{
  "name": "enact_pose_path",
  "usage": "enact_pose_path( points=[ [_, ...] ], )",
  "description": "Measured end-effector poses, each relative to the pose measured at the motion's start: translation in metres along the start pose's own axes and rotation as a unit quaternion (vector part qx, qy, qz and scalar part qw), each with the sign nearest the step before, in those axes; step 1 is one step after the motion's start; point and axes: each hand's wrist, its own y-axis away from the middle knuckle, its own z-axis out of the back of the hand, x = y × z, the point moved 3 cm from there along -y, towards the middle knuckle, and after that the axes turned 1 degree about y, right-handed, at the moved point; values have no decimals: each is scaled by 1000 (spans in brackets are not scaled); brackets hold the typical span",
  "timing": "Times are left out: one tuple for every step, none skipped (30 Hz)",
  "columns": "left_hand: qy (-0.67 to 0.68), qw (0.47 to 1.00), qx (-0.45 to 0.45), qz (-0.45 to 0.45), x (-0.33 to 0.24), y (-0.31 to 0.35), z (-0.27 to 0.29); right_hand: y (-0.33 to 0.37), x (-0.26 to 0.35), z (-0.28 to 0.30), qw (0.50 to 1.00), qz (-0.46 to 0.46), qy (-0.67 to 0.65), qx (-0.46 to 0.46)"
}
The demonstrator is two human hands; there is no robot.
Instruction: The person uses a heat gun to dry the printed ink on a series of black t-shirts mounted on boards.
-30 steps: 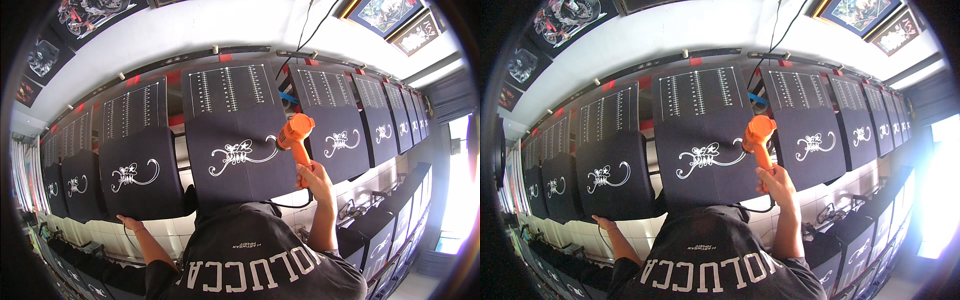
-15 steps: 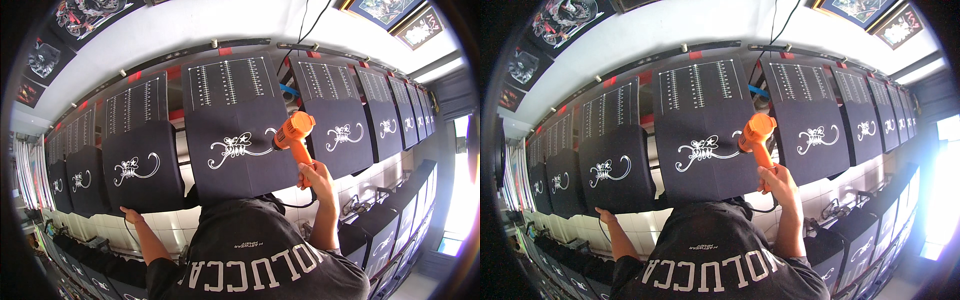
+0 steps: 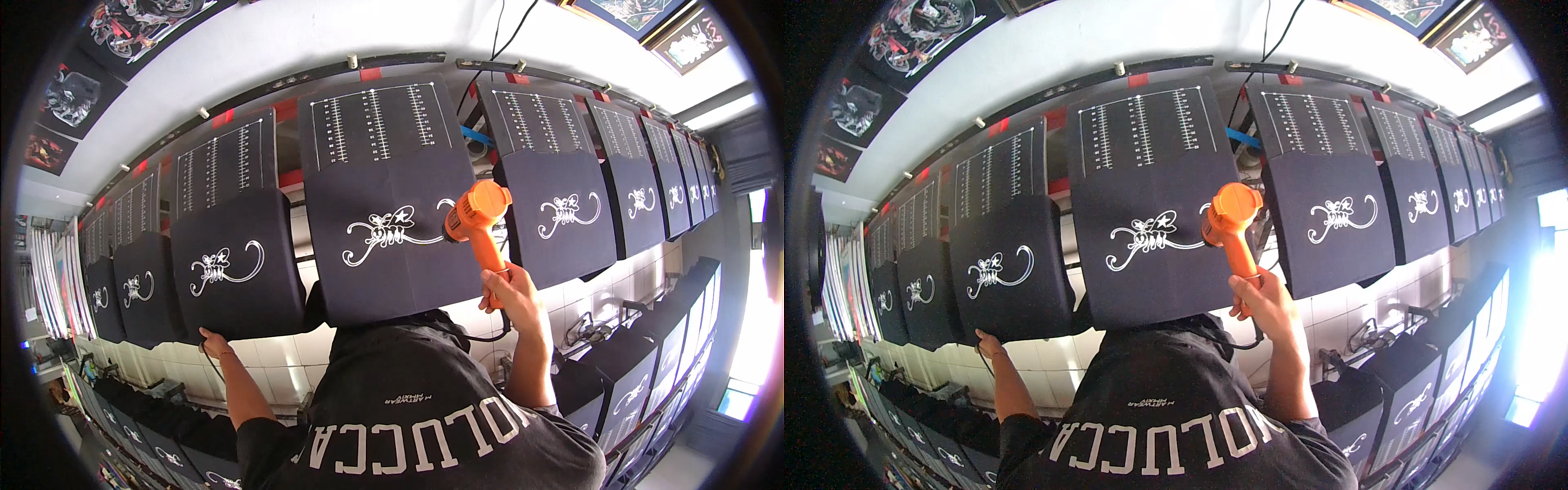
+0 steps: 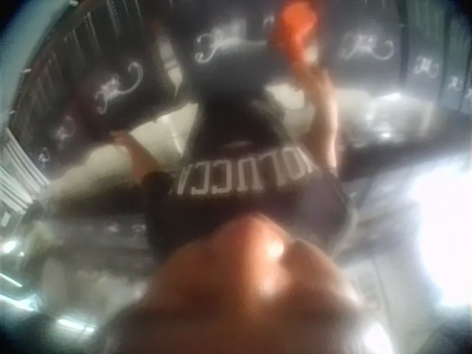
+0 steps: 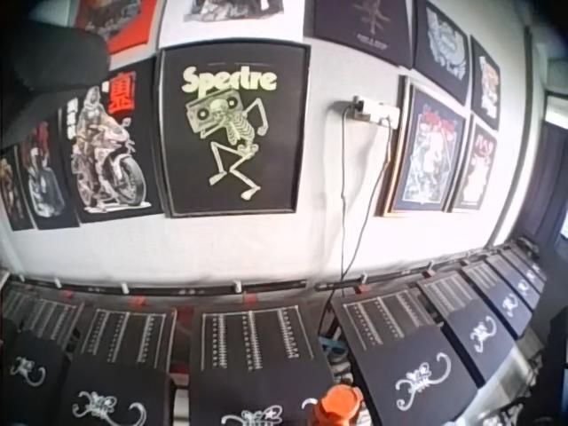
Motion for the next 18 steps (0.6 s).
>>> enact_pose_path(
  points=[
    [19,999,-30,11,1,1,1,1,-1,-2,1000,-10,-6,3],
    [42,997,-55,22,-9,13,0,2,0,-4,1000,-15,-9,1],
    [61,994,-85,35,-8,14,3,4,-1,-6,1000,-25,-14,5],
    [26,994,-111,6,-15,10,7,1,-6,-6,1000,-30,-6,-4],
    [-10,990,-137,-21,-16,1,10,3,-6,-11,1000,-21,-2,-10],
    [-46,984,-163,-49,-15,-7,12,5,-6,-18,1000,-13,2,-16],
    [-49,984,-166,-46,-12,-15,13,6,-5,-24,1000,-5,6,-22],
    [-51,984,-163,-42,-18,-16,11,7,-6,-26,1000,-8,0,-22],
    [-54,985,-162,-38,-21,-19,12,6,-8,-26,1000,-11,-7,-19],
    [-64,984,-158,-51,-24,-22,14,6,-9,-27,1000,-15,-14,-16],
    [-72,983,-155,-65,-28,-26,16,8,-7,-34,1000,-10,-2,-24],
    [-81,982,-151,-79,-35,-28,18,10,-6,-41,999,-5,10,-34],
    [-79,986,-128,-72,-40,-29,19,12,-4,-47,999,0,22,-44],
    [-77,989,-105,-65,-46,-30,22,13,-4,-49,999,-7,13,-39],
    [-75,992,-82,-58,-51,-29,24,12,-3,-49,999,-13,5,-35],
    [-80,992,-70,-73,-57,-25,27,13,-2,-50,999,-20,-4,-32],
    [-84,991,-60,-89,-66,-19,32,14,-1,-56,999,-15,10,-37],
    [-88,989,-50,-104,-69,-17,33,15,1,-63,999,-11,23,-43]
  ],
)
